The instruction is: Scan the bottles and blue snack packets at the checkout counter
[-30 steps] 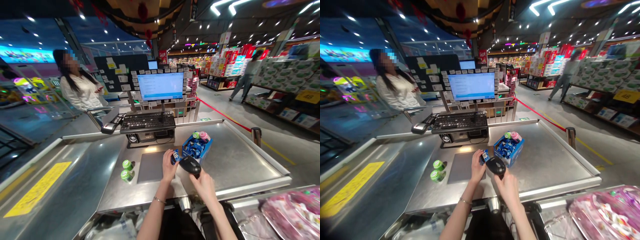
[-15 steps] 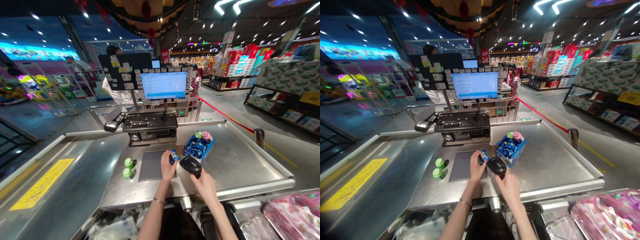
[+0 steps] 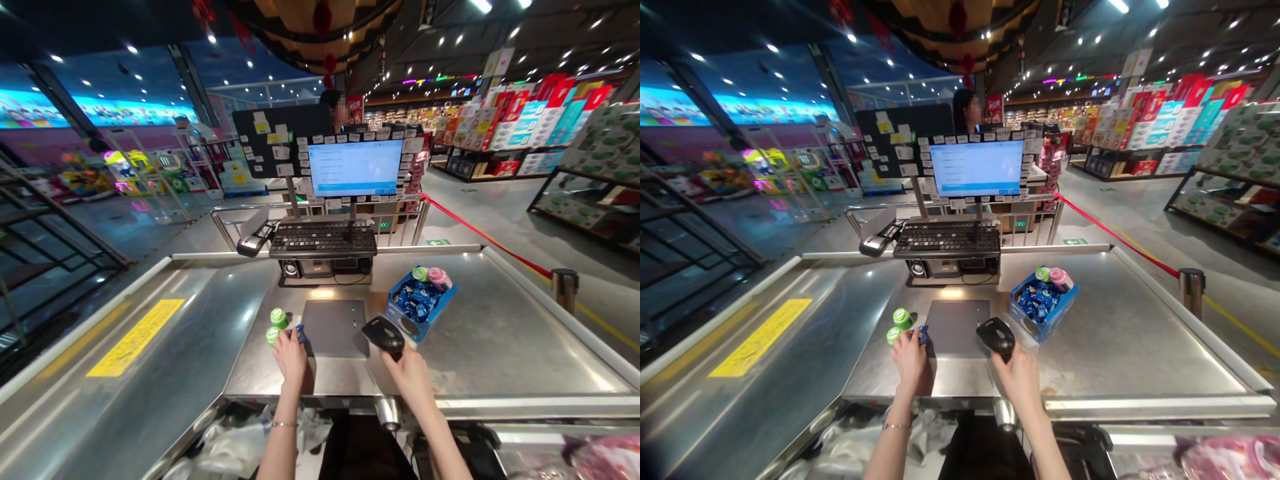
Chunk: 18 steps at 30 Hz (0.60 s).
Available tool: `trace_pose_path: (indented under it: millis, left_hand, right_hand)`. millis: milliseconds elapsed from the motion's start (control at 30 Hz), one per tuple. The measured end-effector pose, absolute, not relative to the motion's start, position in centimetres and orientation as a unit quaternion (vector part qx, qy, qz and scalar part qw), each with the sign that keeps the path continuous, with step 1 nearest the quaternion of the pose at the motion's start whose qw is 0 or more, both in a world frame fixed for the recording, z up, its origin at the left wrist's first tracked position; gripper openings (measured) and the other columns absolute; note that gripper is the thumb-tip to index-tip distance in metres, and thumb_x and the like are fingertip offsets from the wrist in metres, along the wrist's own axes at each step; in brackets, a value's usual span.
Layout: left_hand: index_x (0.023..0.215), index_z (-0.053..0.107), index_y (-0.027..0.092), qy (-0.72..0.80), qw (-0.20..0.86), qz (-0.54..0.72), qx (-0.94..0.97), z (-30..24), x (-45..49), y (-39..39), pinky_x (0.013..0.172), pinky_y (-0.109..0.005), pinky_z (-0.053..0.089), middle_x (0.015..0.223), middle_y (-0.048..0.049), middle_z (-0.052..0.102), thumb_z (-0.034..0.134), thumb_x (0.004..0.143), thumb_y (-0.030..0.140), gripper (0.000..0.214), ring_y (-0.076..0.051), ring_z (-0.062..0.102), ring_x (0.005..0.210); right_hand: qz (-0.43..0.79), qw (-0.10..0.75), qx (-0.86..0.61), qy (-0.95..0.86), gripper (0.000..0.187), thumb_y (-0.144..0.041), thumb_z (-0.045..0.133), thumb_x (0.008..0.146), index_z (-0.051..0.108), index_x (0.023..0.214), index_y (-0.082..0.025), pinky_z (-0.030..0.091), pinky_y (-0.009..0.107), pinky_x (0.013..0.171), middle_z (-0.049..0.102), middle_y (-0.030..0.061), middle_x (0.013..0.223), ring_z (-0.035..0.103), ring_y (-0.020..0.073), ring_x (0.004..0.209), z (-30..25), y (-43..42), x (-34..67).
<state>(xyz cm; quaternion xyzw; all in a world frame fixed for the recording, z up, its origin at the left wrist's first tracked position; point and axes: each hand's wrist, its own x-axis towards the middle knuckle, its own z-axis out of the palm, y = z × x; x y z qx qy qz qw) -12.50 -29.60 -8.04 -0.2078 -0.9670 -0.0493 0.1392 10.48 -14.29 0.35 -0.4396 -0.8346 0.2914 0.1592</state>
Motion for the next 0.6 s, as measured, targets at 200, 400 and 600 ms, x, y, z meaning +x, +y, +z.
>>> trace_pose_path:
  millis: [200,400,600]
  left_hand:
    - [0.125,0.051,0.017,-0.953,0.153,-0.069,-0.251,-7.2,-12.8,-27.8,0.079,-0.038,0.040,0.113,-0.0145,0.053,0.039,0.077,0.005,0.051,-0.028,0.048,0.100]
    - [0.120,0.052,0.023,-0.842,0.099,-0.266,-0.459,-4.2,-7.7,-17.8,0.090,-0.036,0.042,0.118,-0.0087,0.053,0.044,0.086,0.023,0.034,-0.022,0.047,0.110]
    - [0.100,0.061,0.020,-0.808,0.122,-0.262,-0.513,-2.1,-2.1,-8.2,0.096,-0.046,0.038,0.132,-0.0129,0.044,0.051,0.085,0.042,0.028,-0.030,0.039,0.122]
  right_hand:
    - [0.301,0.187,-0.456,-0.816,0.037,-0.039,0.046,0.082,0.063,0.103,-0.014,0.041,0.027,0.056,0.068,0.0072,0.066,0.066,0.0249,0.066,-0.2,-13.6,10.8]
    - [0.310,0.253,-0.535,-0.744,0.040,-0.043,0.045,0.079,0.064,0.102,-0.015,0.044,0.028,0.060,0.071,0.0080,0.071,0.066,0.0243,0.065,0.3,-11.6,12.8]
    - [0.292,0.302,-0.566,-0.710,0.045,-0.046,0.046,0.077,0.064,0.105,-0.015,0.047,0.029,0.065,0.072,0.0115,0.083,0.068,0.0264,0.079,0.6,-9.9,15.2]
